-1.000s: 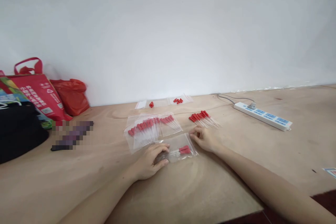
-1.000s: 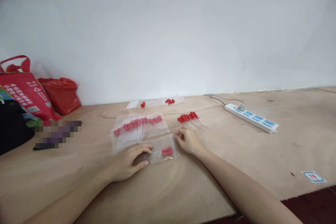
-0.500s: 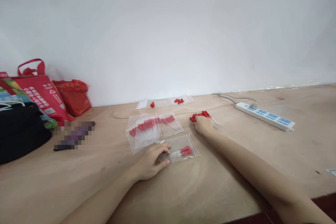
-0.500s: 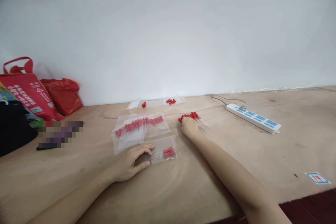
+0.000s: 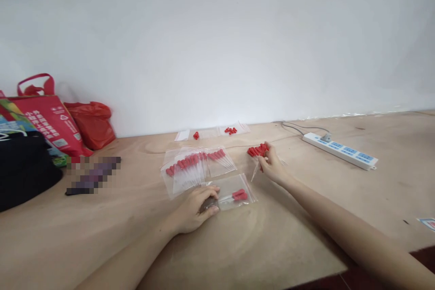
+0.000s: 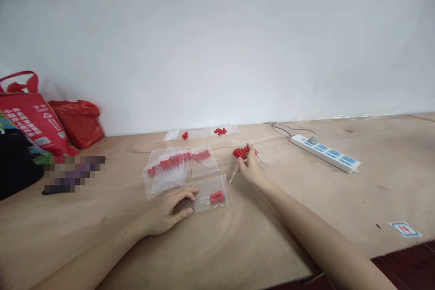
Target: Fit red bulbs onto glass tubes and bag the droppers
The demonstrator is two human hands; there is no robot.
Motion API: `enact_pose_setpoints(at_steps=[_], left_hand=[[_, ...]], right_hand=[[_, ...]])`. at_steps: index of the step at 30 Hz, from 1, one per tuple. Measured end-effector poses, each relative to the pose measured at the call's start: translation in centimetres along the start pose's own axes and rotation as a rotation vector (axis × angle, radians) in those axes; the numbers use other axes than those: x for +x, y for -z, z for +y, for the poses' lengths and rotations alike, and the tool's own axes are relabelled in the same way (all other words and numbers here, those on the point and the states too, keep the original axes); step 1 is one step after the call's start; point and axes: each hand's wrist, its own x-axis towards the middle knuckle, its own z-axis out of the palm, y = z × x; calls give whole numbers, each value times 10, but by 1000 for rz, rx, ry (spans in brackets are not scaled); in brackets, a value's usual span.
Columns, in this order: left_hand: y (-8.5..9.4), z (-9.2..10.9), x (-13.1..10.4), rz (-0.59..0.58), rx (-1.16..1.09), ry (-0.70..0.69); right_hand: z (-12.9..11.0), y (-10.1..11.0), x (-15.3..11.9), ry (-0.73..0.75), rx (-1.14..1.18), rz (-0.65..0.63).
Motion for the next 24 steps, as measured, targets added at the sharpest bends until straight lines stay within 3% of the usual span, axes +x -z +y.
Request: enact_pose_setpoints(at_steps=[5, 14, 20, 24], left_hand=[[0, 1, 0, 5, 9, -8], [0, 1, 0, 0, 33, -7], [0, 2, 0, 3, 45, 7], [1, 2, -1, 2, 53, 24]], right_hand=[[-2, -9, -14, -195, 321, 94], [-14, -26, -29, -327, 754, 97], [-25, -29, -40, -384, 864, -104], [-24, -28, -43, -331, 741, -220]])
